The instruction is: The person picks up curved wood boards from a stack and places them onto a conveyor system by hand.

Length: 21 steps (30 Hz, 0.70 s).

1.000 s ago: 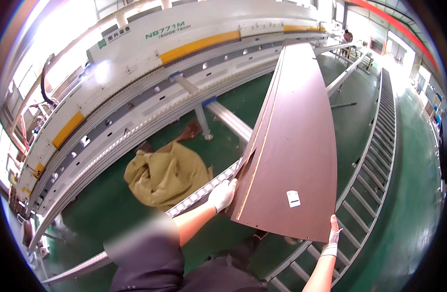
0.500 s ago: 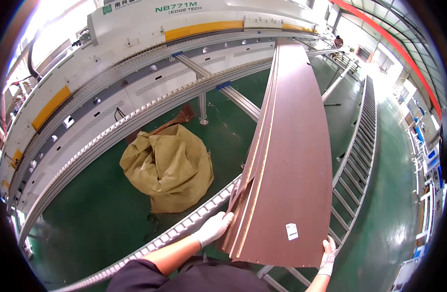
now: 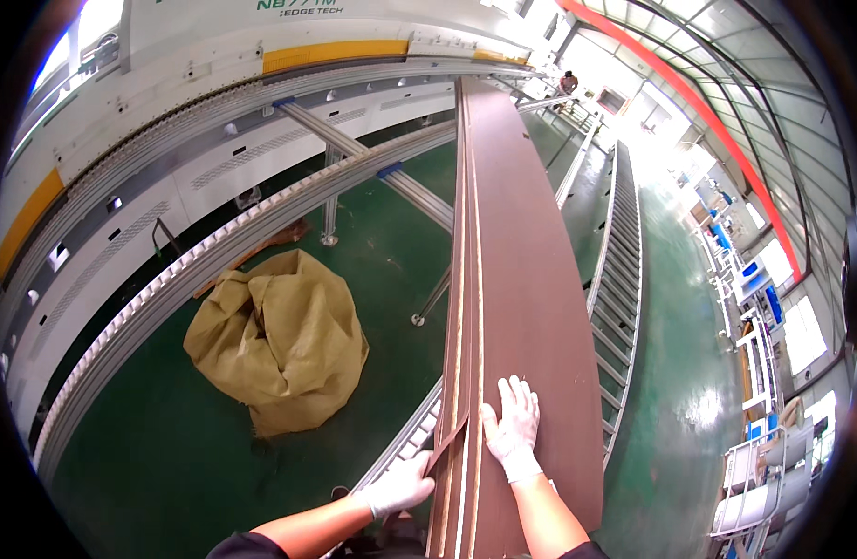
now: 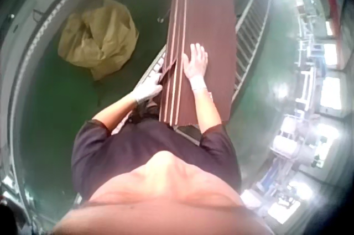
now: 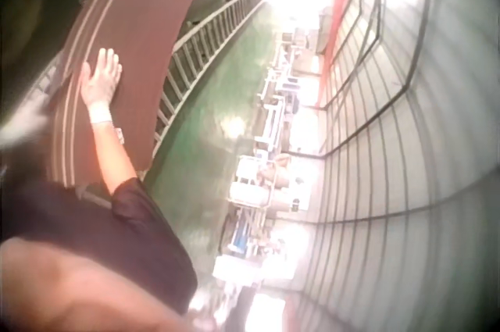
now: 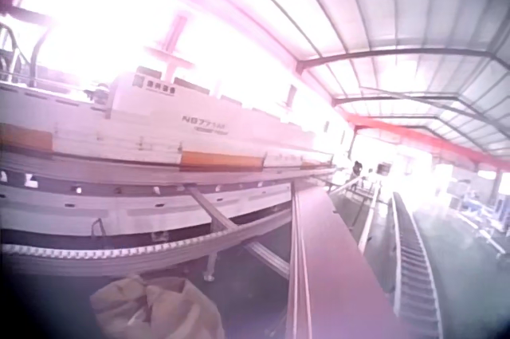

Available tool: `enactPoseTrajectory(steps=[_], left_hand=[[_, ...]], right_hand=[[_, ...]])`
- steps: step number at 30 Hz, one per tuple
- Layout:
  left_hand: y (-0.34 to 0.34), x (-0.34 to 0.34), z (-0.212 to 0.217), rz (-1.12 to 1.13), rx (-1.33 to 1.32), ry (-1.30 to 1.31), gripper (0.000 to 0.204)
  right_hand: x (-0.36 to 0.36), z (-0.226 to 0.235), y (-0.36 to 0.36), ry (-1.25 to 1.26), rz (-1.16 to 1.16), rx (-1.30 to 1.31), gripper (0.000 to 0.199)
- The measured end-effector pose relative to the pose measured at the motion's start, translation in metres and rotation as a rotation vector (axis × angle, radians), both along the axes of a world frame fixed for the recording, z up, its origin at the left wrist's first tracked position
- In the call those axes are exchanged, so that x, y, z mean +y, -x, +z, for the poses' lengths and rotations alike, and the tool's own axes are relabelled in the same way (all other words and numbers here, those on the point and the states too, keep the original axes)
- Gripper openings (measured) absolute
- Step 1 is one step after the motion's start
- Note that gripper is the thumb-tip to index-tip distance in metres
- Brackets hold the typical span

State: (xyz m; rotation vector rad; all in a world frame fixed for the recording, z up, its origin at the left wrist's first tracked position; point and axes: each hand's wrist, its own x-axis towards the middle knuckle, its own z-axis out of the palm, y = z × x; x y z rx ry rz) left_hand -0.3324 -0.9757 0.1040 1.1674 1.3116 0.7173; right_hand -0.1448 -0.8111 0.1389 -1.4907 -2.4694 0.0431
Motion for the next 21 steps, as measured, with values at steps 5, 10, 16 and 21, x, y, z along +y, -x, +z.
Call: enactPoseTrajectory(steps=[5, 10, 16, 21], left_hand=[[0.025, -0.028, -0.002, -0.058, 0.175, -0.148, 0.032], [0.106, -0.010, 0.037, -0.498, 0.479, -0.481, 0.031], [0.313, 0.091, 0.205, -0.260, 1.209, -0.816, 0.022], [0.415, 0.033, 0.045, 0.077, 1.349, -0.682, 0.015]], right_hand=[[-0.036, 0.007, 0.006, 0.030, -0.015, 0.005, 0.065], [-0.049, 0.009, 0.015, -0.033, 0.030, 0.060, 0.060], [-0.067, 0.017, -0.008, -0.031, -0.022, 0.000, 0.064], [-0.074, 0.023, 0.027, -0.033, 0.004, 0.046, 0.064]])
